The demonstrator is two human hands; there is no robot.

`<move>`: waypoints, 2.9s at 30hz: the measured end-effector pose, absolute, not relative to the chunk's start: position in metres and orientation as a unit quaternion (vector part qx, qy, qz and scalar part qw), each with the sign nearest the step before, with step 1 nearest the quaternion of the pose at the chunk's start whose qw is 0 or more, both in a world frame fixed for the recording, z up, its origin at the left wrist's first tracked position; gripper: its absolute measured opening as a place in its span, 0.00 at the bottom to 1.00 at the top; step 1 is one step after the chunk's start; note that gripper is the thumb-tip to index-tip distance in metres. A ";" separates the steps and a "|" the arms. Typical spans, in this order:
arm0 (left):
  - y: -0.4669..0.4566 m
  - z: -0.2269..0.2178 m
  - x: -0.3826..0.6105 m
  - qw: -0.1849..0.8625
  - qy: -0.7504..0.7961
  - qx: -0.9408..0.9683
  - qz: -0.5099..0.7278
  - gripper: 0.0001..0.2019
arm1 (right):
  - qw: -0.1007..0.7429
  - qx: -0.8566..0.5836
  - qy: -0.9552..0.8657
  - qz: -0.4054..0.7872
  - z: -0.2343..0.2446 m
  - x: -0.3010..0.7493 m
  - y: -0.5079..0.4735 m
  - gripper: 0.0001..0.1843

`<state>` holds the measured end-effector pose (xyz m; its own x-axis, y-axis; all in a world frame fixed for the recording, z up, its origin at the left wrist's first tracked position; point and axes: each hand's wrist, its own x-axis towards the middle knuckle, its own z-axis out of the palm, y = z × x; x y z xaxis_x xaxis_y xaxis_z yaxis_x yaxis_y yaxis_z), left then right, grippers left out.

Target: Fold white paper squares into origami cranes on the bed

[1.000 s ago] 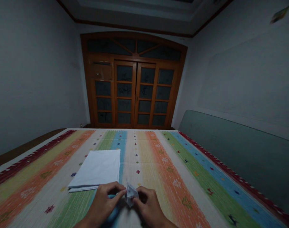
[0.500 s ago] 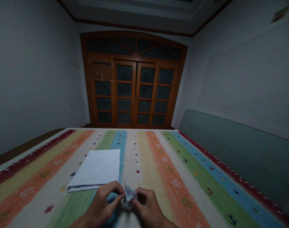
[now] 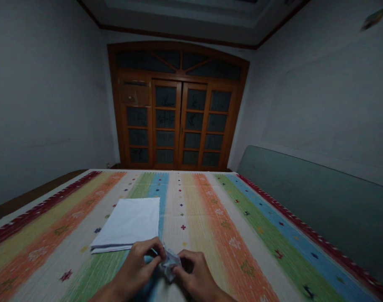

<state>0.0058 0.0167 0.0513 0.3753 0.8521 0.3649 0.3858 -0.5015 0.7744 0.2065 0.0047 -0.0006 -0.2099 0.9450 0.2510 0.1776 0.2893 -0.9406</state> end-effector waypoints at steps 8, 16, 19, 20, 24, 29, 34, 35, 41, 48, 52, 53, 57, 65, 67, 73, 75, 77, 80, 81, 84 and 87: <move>0.014 0.048 0.008 0.315 0.386 0.750 0.434 0.08 | 0.464 -0.414 -0.654 0.431 0.003 0.206 0.004 0.12; 0.021 0.072 -0.006 0.242 0.315 0.849 0.349 0.10 | 0.425 -0.426 -0.688 0.406 -0.009 0.209 0.003 0.11; 0.021 0.080 -0.007 0.235 0.289 0.873 0.315 0.11 | 0.394 -0.456 -0.717 0.350 -0.013 0.212 0.000 0.10; 0.020 0.081 -0.007 0.233 0.283 0.878 0.308 0.11 | 0.384 -0.461 -0.729 0.331 -0.014 0.213 -0.001 0.10; 0.017 0.078 -0.005 0.238 0.309 0.876 0.282 0.09 | 0.360 -0.437 -0.773 0.286 -0.012 0.215 -0.003 0.10; 0.021 0.072 -0.007 0.255 0.355 0.863 0.253 0.05 | 0.373 -0.419 -0.778 0.282 -0.004 0.212 -0.002 0.12; 0.021 0.075 -0.008 0.270 0.333 0.867 0.254 0.05 | 0.369 -0.407 -0.782 0.294 -0.008 0.213 -0.001 0.13; 0.020 0.076 -0.007 0.269 0.325 0.871 0.251 0.06 | 0.371 -0.407 -0.782 0.292 -0.013 0.214 -0.002 0.12; 0.021 0.077 -0.007 0.255 0.259 0.896 0.255 0.12 | 0.402 -0.431 -0.755 0.289 -0.030 0.218 -0.005 0.12; 0.023 0.084 -0.011 0.267 0.262 0.885 0.279 0.16 | 0.353 -0.432 -0.767 0.317 -0.001 0.213 -0.003 0.12; 0.022 0.078 -0.007 0.316 0.276 0.855 0.304 0.12 | 0.360 -0.426 -0.765 0.322 0.000 0.213 -0.005 0.11; 0.022 0.076 -0.006 0.327 0.287 0.847 0.308 0.12 | 0.358 -0.428 -0.764 0.324 -0.001 0.213 -0.005 0.11; 0.024 0.070 -0.007 0.361 0.319 0.825 0.295 0.11 | 0.345 -0.435 -0.768 0.320 -0.009 0.214 -0.003 0.10; 0.027 0.062 -0.004 0.466 0.361 0.759 0.277 0.07 | 0.339 -0.406 -0.787 0.318 -0.006 0.212 -0.001 0.12; 0.027 0.063 -0.002 0.454 0.368 0.759 0.286 0.06 | 0.345 -0.409 -0.780 0.324 -0.003 0.212 -0.002 0.12; 0.030 0.070 -0.002 0.433 0.330 0.773 0.326 0.08 | 0.365 -0.419 -0.770 0.315 -0.007 0.214 -0.003 0.12; 0.031 0.071 -0.003 0.451 0.341 0.755 0.333 0.08 | 0.369 -0.416 -0.769 0.314 -0.007 0.214 -0.003 0.13; 0.031 0.071 -0.003 0.482 0.360 0.731 0.321 0.08 | 0.369 -0.410 -0.771 0.320 -0.005 0.213 -0.002 0.13; 0.029 0.070 0.000 0.504 0.366 0.720 0.307 0.07 | 0.368 -0.401 -0.773 0.327 -0.003 0.212 -0.002 0.13; 0.028 0.070 0.001 0.498 0.370 0.723 0.305 0.06 | 0.367 -0.399 -0.775 0.325 -0.004 0.213 -0.002 0.12; 0.025 0.072 0.003 0.449 0.389 0.746 0.301 0.05 | 0.368 -0.406 -0.777 0.310 -0.008 0.214 -0.002 0.12; 0.023 0.072 0.003 0.378 0.389 0.786 0.298 0.05 | 0.370 -0.422 -0.771 0.301 -0.009 0.214 -0.003 0.10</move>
